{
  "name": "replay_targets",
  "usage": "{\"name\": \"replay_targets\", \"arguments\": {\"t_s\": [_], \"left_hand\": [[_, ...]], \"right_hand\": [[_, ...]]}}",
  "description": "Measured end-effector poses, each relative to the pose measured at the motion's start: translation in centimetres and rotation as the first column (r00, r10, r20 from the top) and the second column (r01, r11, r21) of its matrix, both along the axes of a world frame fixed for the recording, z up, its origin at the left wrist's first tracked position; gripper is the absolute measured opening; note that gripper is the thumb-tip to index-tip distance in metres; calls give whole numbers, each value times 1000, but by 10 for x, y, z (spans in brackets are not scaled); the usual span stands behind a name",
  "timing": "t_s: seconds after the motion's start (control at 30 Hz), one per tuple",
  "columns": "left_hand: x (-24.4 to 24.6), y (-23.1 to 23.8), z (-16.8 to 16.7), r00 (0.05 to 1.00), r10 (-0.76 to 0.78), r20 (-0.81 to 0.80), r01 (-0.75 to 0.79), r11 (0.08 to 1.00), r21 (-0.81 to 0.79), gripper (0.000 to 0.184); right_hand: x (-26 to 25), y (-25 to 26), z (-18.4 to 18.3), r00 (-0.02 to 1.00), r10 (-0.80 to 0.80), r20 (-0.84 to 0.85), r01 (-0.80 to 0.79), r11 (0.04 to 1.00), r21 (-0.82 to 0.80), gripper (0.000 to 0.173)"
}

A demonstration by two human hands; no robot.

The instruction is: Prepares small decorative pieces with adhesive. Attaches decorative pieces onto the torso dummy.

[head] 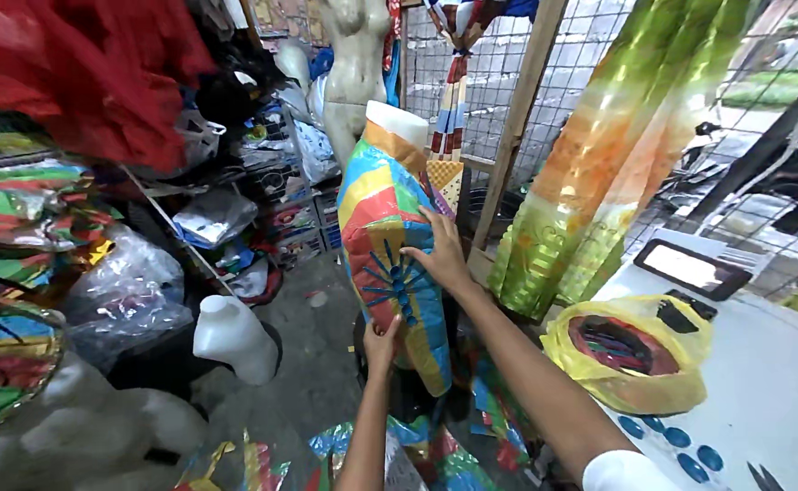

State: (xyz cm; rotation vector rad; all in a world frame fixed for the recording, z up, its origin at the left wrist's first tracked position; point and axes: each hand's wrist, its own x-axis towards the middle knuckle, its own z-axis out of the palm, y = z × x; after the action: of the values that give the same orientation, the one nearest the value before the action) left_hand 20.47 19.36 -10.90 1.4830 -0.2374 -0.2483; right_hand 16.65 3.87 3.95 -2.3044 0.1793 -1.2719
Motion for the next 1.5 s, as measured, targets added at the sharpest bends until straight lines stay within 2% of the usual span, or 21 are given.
{"name": "replay_targets", "arguments": {"t_s": [0.07, 0.17, 0.27, 0.33, 0.47, 0.7, 0.97, 1.07, 1.13, 1.23, 1.3, 1.37, 1.43, 1.5], "left_hand": [[4, 0, -9, 998, -44, 39, 43, 999, 14, 36], [10, 3, -19, 995, -65, 74, 64, 998, 20, 25], [12, 10, -24, 990, -131, 58, 132, 991, -13, 24], [8, 14, -23, 983, -180, 27, 181, 982, -44, 23], [4, 23, -17, 968, -252, 11, 252, 963, -96, 21], [-1, 26, -20, 957, -291, 10, 289, 947, -142, 18], [1, 27, -22, 955, -296, 8, 294, 945, -144, 20], [0, 25, -21, 968, -249, 22, 250, 964, -97, 22], [-5, 23, -21, 989, -136, 60, 138, 990, -30, 34], [-14, 28, -18, 970, 96, 225, -104, 994, 25, 72], [-15, 33, 0, 872, 255, 417, -287, 958, 14, 86], [-9, 35, 34, 739, 302, 603, -380, 925, 1, 95], [6, 31, 67, 606, 294, 739, -446, 895, 10, 109], [26, 23, 91, 494, 235, 837, -479, 877, 36, 121]], "right_hand": [[-1, 2, 0, 1000, 8, -14, -8, 1000, -2, 78], [2, -6, -4, 999, 21, -25, -22, 999, -47, 83], [-2, -8, 0, 991, 44, -123, -49, 998, -38, 101], [-3, -6, 0, 988, 30, -151, -33, 999, -20, 106], [5, -7, -6, 996, -7, -89, 5, 1000, -21, 110], [7, -6, -7, 993, -18, -116, 20, 1000, 18, 114], [3, -2, 6, 978, -12, -210, 34, 994, 104, 120], [5, -2, 3, 977, -35, -211, 59, 992, 109, 122], [-1, -3, 1, 973, -3, -230, 30, 993, 115, 124], [-19, -12, -8, 981, 97, -167, -72, 985, 155, 125], [-37, -16, -23, 996, 89, -18, -84, 975, 206, 111], [-62, -12, -48, 997, 34, 68, -55, 942, 332, 96], [-92, -1, -87, 1000, 10, -8, -5, 890, 456, 84], [-125, 9, -138, 987, 73, -144, 21, 828, 561, 75]]}}
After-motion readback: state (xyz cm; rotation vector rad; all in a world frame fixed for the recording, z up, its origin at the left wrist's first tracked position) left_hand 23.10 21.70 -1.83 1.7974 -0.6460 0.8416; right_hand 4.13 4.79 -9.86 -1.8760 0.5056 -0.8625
